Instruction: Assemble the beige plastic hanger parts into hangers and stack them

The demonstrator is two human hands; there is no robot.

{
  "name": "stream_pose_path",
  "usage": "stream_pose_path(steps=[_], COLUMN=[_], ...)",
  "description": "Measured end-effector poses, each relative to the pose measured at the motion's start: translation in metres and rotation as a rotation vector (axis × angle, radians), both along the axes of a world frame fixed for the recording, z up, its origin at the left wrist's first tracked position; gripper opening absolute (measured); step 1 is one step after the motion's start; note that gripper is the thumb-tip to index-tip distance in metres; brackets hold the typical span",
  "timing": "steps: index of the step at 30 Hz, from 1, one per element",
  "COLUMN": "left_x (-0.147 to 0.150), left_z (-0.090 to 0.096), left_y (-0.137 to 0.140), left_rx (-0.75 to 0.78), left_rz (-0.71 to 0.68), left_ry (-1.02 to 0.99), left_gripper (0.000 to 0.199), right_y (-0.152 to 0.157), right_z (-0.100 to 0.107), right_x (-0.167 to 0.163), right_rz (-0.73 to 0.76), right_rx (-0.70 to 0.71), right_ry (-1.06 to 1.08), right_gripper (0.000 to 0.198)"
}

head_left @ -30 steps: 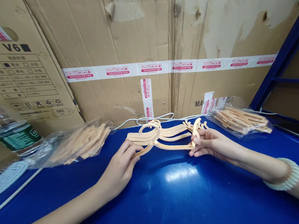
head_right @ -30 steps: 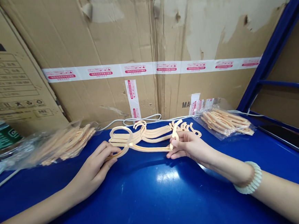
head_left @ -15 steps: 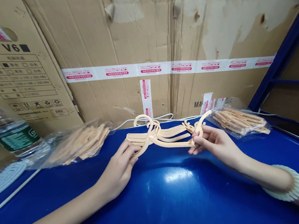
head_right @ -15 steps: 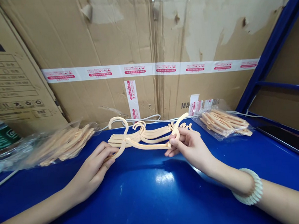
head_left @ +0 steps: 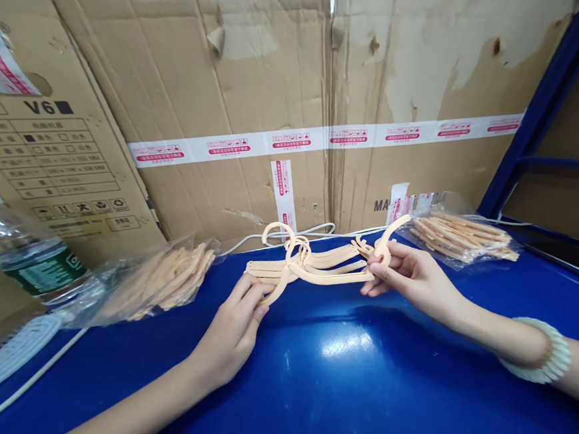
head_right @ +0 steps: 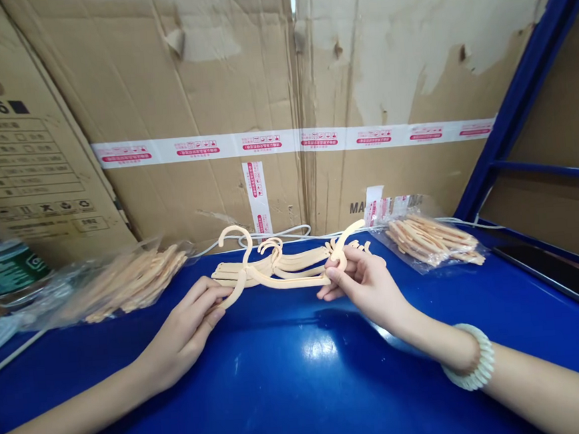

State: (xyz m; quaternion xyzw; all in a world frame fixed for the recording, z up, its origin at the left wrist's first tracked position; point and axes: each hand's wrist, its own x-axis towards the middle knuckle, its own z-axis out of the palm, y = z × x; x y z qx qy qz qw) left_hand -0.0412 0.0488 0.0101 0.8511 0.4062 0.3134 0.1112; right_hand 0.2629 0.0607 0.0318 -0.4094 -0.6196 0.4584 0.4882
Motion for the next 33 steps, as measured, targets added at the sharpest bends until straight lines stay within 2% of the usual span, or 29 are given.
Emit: stream_pose_path(steps=[7, 12, 18, 22, 28, 33], left_x=[0.005, 0.004, 0.001, -0.011, -0.031, -0.033], left_z=[0.007, 0.01, 0.016, 0.012, -0.003, -0.001], left_y=[-0.004, -0.003, -0.007, -0.02, -0.032, -0.032], left_rx=[0.061, 0.086, 0.104, 0.041, 0.104, 0.036], left_rz=[0.076, 0.1, 0.106, 0.071, -0.029, -0.097], left_ry=[-0.03, -0.017, 0.041, 0.09, 0.14, 0.164], left_gripper=[0.019, 0.018, 0.017, 0.019, 0.021, 0.016], right_y=[0.002, 0.013, 0.026, 0.03, 0.027, 0.026], right_z=[0.007, 0.017, 0.028, 0.038, 0.036, 0.029], right_x=[0.005, 0.023, 0.053, 0.064, 0.054, 0.049], right_rz=[0.056, 0.024, 0.084, 0.301, 0.535, 0.594], right_rx=[-0.03, 0.022, 0.105, 0.157, 0.163, 0.118], right_ry=[0.107, 0.201, -0.168, -0.45, -0.767, -0.923], right_gripper=[0.044, 0.025, 0.027, 0.029, 0.025, 0.025])
